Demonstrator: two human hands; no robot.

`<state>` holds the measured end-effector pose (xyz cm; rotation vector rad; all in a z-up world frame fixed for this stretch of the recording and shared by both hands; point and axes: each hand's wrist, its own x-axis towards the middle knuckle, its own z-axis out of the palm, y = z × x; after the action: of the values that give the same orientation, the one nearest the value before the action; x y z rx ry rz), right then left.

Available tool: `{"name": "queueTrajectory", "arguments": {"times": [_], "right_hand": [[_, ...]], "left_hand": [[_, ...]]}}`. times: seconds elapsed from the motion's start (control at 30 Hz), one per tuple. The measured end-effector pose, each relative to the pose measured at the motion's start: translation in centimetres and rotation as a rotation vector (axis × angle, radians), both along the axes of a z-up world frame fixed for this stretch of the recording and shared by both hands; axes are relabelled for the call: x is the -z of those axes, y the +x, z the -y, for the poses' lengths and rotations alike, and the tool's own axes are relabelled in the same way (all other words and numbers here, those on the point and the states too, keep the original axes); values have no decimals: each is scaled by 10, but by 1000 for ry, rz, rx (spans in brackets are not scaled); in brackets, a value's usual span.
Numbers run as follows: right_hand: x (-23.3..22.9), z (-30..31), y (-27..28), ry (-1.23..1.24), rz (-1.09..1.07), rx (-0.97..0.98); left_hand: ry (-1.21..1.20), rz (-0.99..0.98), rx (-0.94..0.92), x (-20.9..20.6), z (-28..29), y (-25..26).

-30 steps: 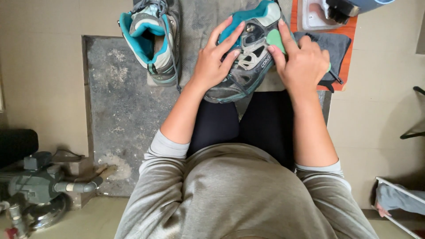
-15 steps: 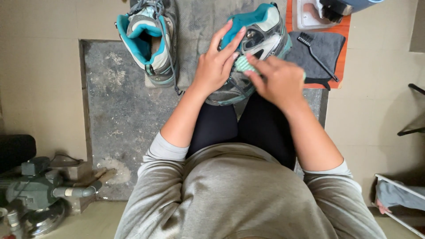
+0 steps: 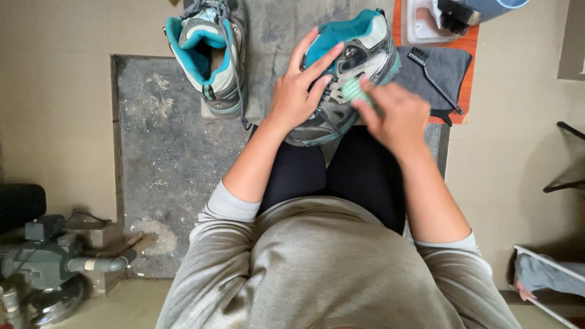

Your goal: The person scrubs a hiking shoe with a green brush, focusing on the upper, laces, and tongue. They rotate the shoe to access different areas and continue scrubbing the same shoe throughout the clip.

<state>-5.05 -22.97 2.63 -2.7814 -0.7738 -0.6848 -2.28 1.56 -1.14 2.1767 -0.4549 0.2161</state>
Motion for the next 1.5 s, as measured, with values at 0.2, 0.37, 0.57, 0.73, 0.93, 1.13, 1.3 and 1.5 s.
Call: {"name": "queueTrajectory", "arguments": {"times": [0.2,0.37,0.57,0.73,0.93,1.13,1.3,1.5], "right_hand": [[29,26,1,207,45,54],[38,8,-25,114,24,-73],[49,23,-16,365,-37,-30],[52,19,-16,208,22,-138],[43,34,14,357,44,50],[39,49,37,353,33,-18],[26,37,24,8,113,-189],[27,40,37,108,78,-51]], "left_hand": [[21,-60,2,-2,8,-7],[68,-154,64,-9,9,-4],[40,-252,96,-17,6,-6],[-8,-198,90,-13,6,0],[33,-184,58,-13,10,-1],[50,-195,59,-8,9,0],[-13,-202,47,-12,6,5],[-75,-195,53,-17,5,6]]}}
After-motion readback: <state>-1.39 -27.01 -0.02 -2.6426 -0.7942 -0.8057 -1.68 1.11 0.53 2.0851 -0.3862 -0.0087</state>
